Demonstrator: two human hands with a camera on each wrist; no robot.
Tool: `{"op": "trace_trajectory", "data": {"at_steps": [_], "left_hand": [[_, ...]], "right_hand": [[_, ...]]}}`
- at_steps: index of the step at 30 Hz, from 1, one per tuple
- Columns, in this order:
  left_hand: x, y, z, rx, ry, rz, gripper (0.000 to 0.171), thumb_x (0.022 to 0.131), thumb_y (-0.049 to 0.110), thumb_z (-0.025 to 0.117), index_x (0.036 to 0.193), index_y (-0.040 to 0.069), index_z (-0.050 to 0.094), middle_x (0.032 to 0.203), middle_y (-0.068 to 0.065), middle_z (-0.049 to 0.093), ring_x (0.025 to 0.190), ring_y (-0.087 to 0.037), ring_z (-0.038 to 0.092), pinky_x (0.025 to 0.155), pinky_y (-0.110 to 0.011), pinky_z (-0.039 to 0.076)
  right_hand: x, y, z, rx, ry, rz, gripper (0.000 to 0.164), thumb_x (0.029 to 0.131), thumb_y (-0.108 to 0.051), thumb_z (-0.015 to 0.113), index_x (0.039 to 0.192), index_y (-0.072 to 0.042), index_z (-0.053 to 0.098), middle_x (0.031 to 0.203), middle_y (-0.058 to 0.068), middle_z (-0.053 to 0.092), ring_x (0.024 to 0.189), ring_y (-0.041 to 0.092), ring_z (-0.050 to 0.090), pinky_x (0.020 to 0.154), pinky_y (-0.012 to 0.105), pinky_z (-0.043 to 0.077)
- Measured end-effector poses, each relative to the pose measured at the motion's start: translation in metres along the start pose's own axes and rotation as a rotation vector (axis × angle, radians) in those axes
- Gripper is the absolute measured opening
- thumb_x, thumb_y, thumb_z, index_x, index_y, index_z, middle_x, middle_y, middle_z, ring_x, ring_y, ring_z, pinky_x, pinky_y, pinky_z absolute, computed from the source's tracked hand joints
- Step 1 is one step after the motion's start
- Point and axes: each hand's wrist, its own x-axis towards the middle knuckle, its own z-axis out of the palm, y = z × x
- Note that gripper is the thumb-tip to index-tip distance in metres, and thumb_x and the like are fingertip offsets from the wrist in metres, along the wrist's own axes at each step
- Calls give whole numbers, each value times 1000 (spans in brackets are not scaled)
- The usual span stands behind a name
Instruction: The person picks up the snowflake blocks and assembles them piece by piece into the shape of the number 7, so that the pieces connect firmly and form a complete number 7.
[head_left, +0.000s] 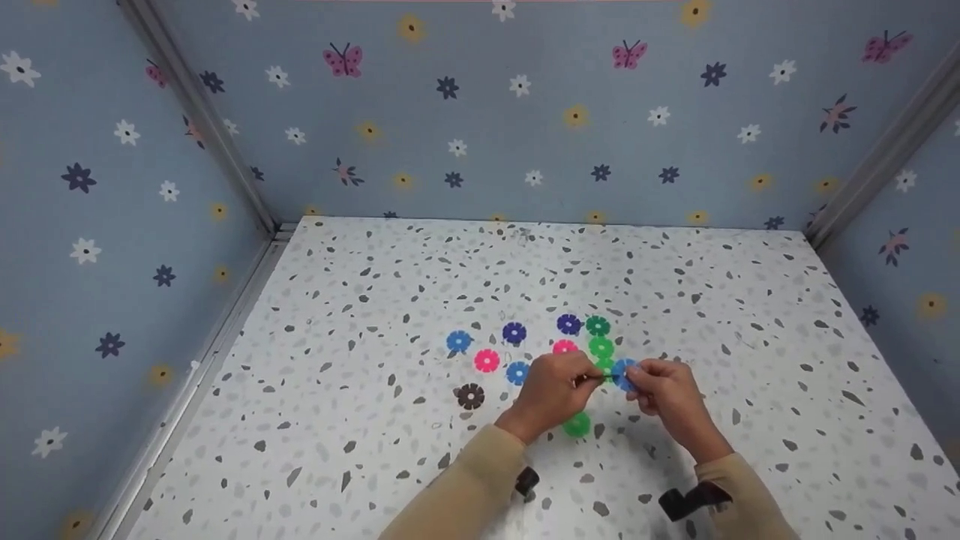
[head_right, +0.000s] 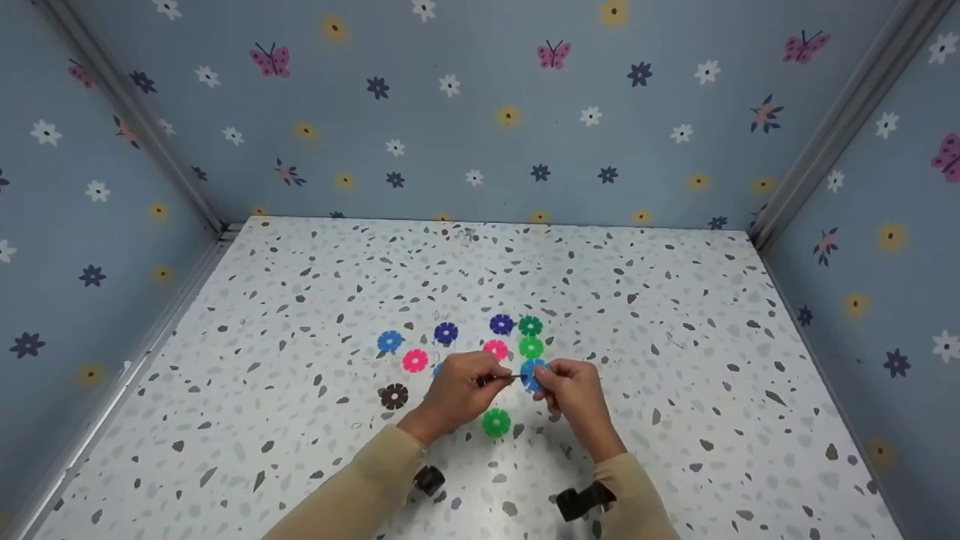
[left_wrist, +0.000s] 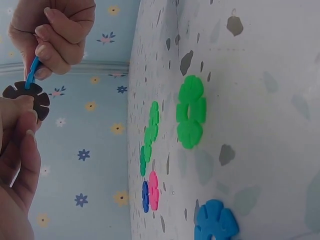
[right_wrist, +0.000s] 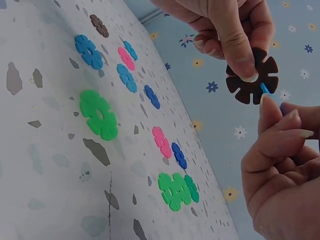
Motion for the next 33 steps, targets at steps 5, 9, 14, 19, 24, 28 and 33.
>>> {"op": "trace_trajectory", "data": {"at_steps": [5,9,14,19,24,28,33], "left_hand": [[-1,-1,-1,-30,16,6,5,87,1,74,89,6,74,76,-1,68,66,-6,60,65,-8,45],[-2,-1,-1,-47,22,2,7,86,-1,74,87,6,73,75,-2,67,65,-9,60,64,-8,45],[-2,-1,-2,-51,17,1,7,86,-1,74,86,5,73,74,-3,67,64,-10,59,63,-8,44],[-1,0,-2,-37,10,-2,5,87,1,73,88,6,73,74,-1,67,64,-6,58,63,-7,44],[-1,1,0,-34,4,-4,5,87,1,73,87,6,73,74,-1,66,64,-5,57,63,-7,43],[1,2,0,-39,2,-11,6,88,0,72,87,6,73,74,-1,66,64,-5,57,63,-7,43],[-1,2,0,-32,8,3,7,86,-2,72,84,5,72,71,-1,65,62,-5,55,62,-7,42]], "right_hand": [[1,1,3,0,31,0,20,97,-5,61,79,4,61,66,10,58,54,13,49,47,23,37],[2,3,5,-15,39,1,20,97,-5,61,79,3,62,65,10,58,52,13,47,47,23,37],[1,2,7,-31,41,-8,21,96,-5,62,78,4,61,65,10,58,51,13,46,46,23,35],[-1,1,8,-72,65,-38,21,96,-5,63,78,6,62,64,11,58,50,13,45,45,24,35],[-1,2,9,-109,70,-63,23,96,-6,63,77,6,61,64,13,59,50,13,45,46,24,36],[1,3,9,-128,77,-71,24,97,-6,62,76,5,60,64,13,58,50,14,44,46,24,36],[1,7,11,-132,76,-68,23,97,-6,62,76,5,62,63,12,59,50,13,46,46,24,39]]}}
